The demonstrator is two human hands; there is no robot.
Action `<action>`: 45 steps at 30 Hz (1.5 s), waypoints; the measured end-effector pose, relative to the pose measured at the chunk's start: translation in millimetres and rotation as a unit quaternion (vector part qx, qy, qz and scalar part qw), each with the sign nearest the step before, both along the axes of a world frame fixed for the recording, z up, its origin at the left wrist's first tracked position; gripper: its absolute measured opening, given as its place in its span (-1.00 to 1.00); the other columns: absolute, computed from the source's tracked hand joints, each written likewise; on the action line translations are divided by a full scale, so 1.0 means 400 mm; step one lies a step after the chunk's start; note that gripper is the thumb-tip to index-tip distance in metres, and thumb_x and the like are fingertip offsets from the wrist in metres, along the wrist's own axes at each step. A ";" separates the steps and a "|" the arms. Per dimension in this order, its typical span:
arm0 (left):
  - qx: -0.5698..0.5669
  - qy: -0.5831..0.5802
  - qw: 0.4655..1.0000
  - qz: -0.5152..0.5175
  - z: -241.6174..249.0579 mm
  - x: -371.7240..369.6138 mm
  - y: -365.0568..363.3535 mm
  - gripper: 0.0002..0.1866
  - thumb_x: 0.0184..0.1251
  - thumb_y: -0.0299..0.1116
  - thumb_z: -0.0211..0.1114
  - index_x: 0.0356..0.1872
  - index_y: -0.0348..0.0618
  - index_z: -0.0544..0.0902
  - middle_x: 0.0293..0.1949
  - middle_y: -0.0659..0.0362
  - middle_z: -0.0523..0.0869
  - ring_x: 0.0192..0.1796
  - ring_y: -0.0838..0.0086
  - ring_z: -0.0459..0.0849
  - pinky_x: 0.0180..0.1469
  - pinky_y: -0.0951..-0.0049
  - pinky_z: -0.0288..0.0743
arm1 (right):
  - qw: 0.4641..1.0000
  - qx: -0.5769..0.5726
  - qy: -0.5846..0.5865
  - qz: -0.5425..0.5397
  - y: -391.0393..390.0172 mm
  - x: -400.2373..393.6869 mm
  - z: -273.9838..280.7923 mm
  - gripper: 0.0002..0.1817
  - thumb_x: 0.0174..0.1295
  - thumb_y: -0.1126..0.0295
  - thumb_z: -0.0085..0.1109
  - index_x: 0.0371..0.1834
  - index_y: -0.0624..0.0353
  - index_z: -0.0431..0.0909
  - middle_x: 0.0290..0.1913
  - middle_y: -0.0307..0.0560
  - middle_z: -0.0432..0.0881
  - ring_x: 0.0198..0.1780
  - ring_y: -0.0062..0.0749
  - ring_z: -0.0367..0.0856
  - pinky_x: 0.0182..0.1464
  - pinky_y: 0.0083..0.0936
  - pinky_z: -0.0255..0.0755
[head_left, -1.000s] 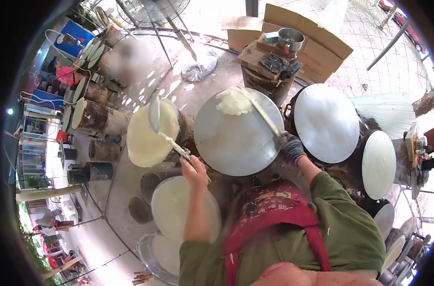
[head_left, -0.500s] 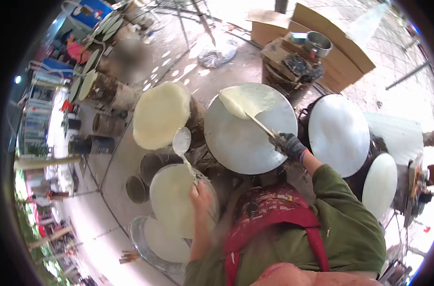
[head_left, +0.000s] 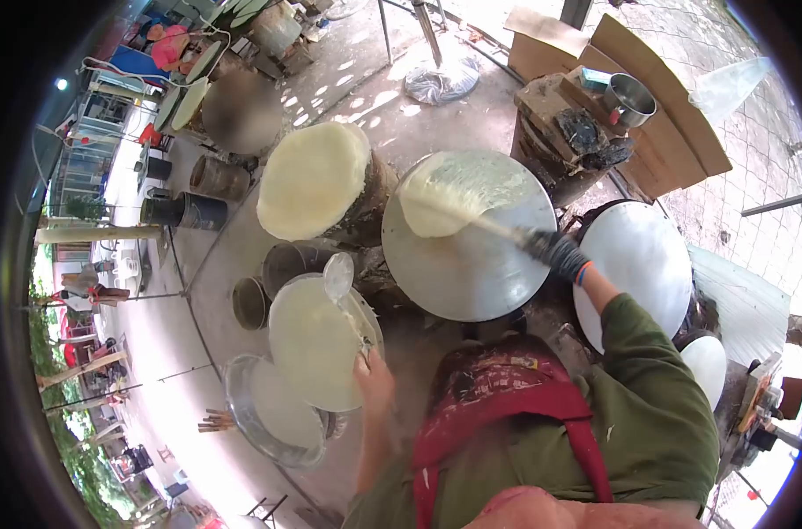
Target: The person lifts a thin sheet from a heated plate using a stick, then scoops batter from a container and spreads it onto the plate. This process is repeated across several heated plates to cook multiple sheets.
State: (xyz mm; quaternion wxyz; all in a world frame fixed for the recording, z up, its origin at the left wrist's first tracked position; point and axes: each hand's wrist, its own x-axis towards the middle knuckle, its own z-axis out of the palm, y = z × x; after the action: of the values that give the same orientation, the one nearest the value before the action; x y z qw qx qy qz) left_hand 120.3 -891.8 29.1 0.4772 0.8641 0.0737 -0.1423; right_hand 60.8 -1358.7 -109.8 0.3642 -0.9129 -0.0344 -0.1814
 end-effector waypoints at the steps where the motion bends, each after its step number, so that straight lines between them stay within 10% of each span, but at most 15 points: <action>1: 0.010 -0.007 1.000 -0.001 0.000 -0.008 0.002 -0.72 0.36 -0.31 0.02 -0.24 -0.42 0.47 -0.45 0.03 0.52 -0.35 0.36 0.51 -0.27 0.35 0.38 | 0.993 0.113 -0.006 0.012 -0.047 0.008 0.012 -0.71 0.31 0.19 0.02 -0.07 0.14 0.56 -0.47 -0.21 0.61 -0.46 -0.60 0.50 -0.44 -0.65 0.40; 3: 0.003 -0.003 1.000 -0.004 0.015 -0.013 -0.011 -0.77 0.37 -0.32 0.02 -0.26 -0.35 0.46 -0.52 0.13 0.48 -0.46 0.47 0.47 -0.41 0.44 0.36 | 0.816 0.475 0.294 -0.148 -0.091 0.040 0.058 -0.68 0.30 0.17 0.05 -0.03 0.15 0.53 -0.51 -0.21 0.57 -0.51 -0.59 0.49 -0.45 -0.63 0.42; 8: -0.116 0.077 0.988 0.059 0.098 -0.035 -0.090 -0.87 0.40 -0.35 0.02 -0.29 -0.17 0.44 -0.64 0.37 0.33 -0.69 0.75 0.27 -0.71 0.69 0.14 | 0.862 0.226 0.454 0.003 0.053 0.055 0.239 -0.59 0.26 0.04 0.09 0.08 -0.01 0.52 -0.53 -0.36 0.52 -0.58 -0.65 0.42 -0.48 -0.63 0.36; 12: -0.104 0.089 0.988 0.078 0.107 -0.046 -0.099 -0.87 0.40 -0.34 0.03 -0.29 -0.17 0.44 -0.64 0.38 0.33 -0.70 0.76 0.26 -0.72 0.68 0.14 | 0.875 0.367 0.316 -0.013 -0.051 0.049 0.190 -0.57 0.24 0.07 0.13 0.04 0.12 0.53 -0.45 -0.31 0.54 -0.45 -0.67 0.43 -0.35 -0.58 0.40; 19: -0.061 0.088 0.991 0.081 0.059 -0.076 -0.059 -0.80 0.37 -0.30 0.06 -0.34 -0.25 0.45 -0.61 0.28 0.42 -0.70 0.68 0.30 -0.71 0.62 0.16 | 0.857 0.246 0.444 0.084 -0.039 0.079 0.215 -0.69 0.27 0.14 0.11 -0.19 0.17 0.59 -0.51 -0.26 0.57 -0.51 -0.60 0.46 -0.46 -0.59 0.37; 21: -0.021 0.084 0.994 0.073 0.036 -0.083 -0.035 -0.76 0.36 -0.27 0.07 -0.36 -0.29 0.44 -0.61 0.23 0.45 -0.68 0.61 0.32 -0.67 0.55 0.20 | 0.927 0.117 0.323 0.153 -0.092 0.054 0.114 -0.70 0.30 0.15 0.08 -0.14 0.16 0.58 -0.44 -0.26 0.59 -0.47 -0.64 0.47 -0.45 -0.56 0.38; 24: 0.043 0.030 0.998 0.027 -0.003 -0.049 -0.016 -0.70 0.36 -0.22 0.05 -0.36 -0.34 0.43 -0.60 0.14 0.47 -0.64 0.50 0.37 -0.59 0.44 0.28 | 0.871 0.323 0.369 0.041 -0.135 0.097 0.136 -0.69 0.27 0.19 0.11 -0.01 0.08 0.55 -0.36 -0.22 0.62 -0.40 -0.62 0.50 -0.45 -0.50 0.42; 26: 0.047 0.055 0.997 0.030 0.012 -0.003 -0.056 -0.69 0.36 -0.22 0.03 -0.34 -0.34 0.43 -0.60 0.12 0.46 -0.62 0.46 0.38 -0.53 0.39 0.31 | 0.927 0.054 0.370 -0.002 -0.142 0.180 0.157 -0.66 0.23 0.17 0.16 -0.03 0.13 0.56 -0.47 -0.23 0.60 -0.44 -0.59 0.50 -0.42 -0.51 0.42; 29: 0.081 0.059 0.995 0.005 0.007 0.084 -0.106 -0.69 0.37 -0.22 0.02 -0.31 -0.34 0.44 -0.57 0.04 0.51 -0.58 0.31 0.46 -0.48 0.28 0.34 | 0.834 0.205 0.504 0.091 -0.089 0.183 0.216 -0.63 0.19 0.16 0.20 -0.06 0.18 0.58 -0.53 -0.22 0.60 -0.49 -0.56 0.51 -0.39 -0.52 0.44; 33: 0.236 -0.133 0.952 -0.140 -0.009 0.154 -0.167 -0.70 0.38 -0.21 0.01 -0.30 -0.31 0.44 -0.47 -0.13 0.59 -0.45 -0.02 0.59 -0.39 0.08 0.40 | 0.898 0.090 0.404 0.149 -0.109 0.091 0.245 -0.67 0.14 0.14 0.22 -0.24 0.19 0.59 -0.34 0.04 0.65 -0.35 -0.27 0.56 -0.20 -0.38 0.44; 35: 0.298 -0.111 0.930 -0.186 -0.028 0.178 -0.177 -0.70 0.38 -0.20 0.01 -0.31 -0.29 0.43 -0.43 -0.18 0.60 -0.37 -0.10 0.58 -0.35 0.00 0.41 | 0.913 0.272 0.294 0.075 -0.161 0.090 0.095 -0.67 0.14 0.12 0.21 -0.19 0.14 0.60 -0.37 -0.03 0.65 -0.36 -0.32 0.56 -0.21 -0.40 0.44; 38: 0.367 -0.092 0.897 -0.227 -0.002 0.171 -0.212 -0.74 0.38 -0.21 0.00 -0.30 -0.26 0.40 -0.44 -0.18 0.61 -0.33 -0.12 0.59 -0.32 -0.06 0.43 | 0.977 0.149 0.121 0.097 -0.184 0.151 0.003 -0.64 0.15 0.09 0.19 -0.09 0.09 0.60 -0.47 -0.12 0.60 -0.43 -0.41 0.52 -0.29 -0.46 0.44; 40: 0.380 -0.091 0.884 -0.258 -0.002 0.144 -0.198 -0.75 0.39 -0.23 -0.02 -0.28 -0.25 0.39 -0.45 -0.18 0.61 -0.33 -0.13 0.59 -0.32 -0.06 0.43 | 0.965 0.088 0.220 0.112 -0.153 0.153 0.033 -0.64 0.18 0.10 0.16 -0.07 0.08 0.60 -0.51 -0.17 0.58 -0.48 -0.49 0.50 -0.37 -0.50 0.43; 42: 0.373 -0.063 0.891 -0.253 0.025 0.083 -0.172 -0.75 0.37 -0.22 0.01 -0.30 -0.25 0.39 -0.45 -0.24 0.59 -0.32 -0.17 0.58 -0.32 -0.07 0.41 | 0.836 0.173 0.514 0.082 -0.071 0.143 0.247 -0.67 0.22 0.14 0.14 -0.09 0.10 0.62 -0.52 -0.21 0.58 -0.50 -0.59 0.50 -0.46 -0.54 0.41; 45: 0.362 -0.045 0.889 -0.275 0.046 -0.021 -0.123 -0.75 0.38 -0.23 -0.02 -0.29 -0.25 0.38 -0.46 -0.23 0.60 -0.33 -0.17 0.58 -0.32 -0.09 0.41 | 0.826 0.161 0.530 0.102 -0.056 0.086 0.275 -0.74 0.18 0.15 0.16 -0.30 0.11 0.61 -0.62 -0.28 0.50 -0.65 -0.60 0.40 -0.61 -0.57 0.29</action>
State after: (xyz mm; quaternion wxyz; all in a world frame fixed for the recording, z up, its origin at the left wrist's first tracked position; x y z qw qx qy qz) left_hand 112.1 -941.0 47.4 0.0755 0.9681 -0.1415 -0.1924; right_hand 95.1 -1381.2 0.2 0.4846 -0.7883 0.1009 0.3654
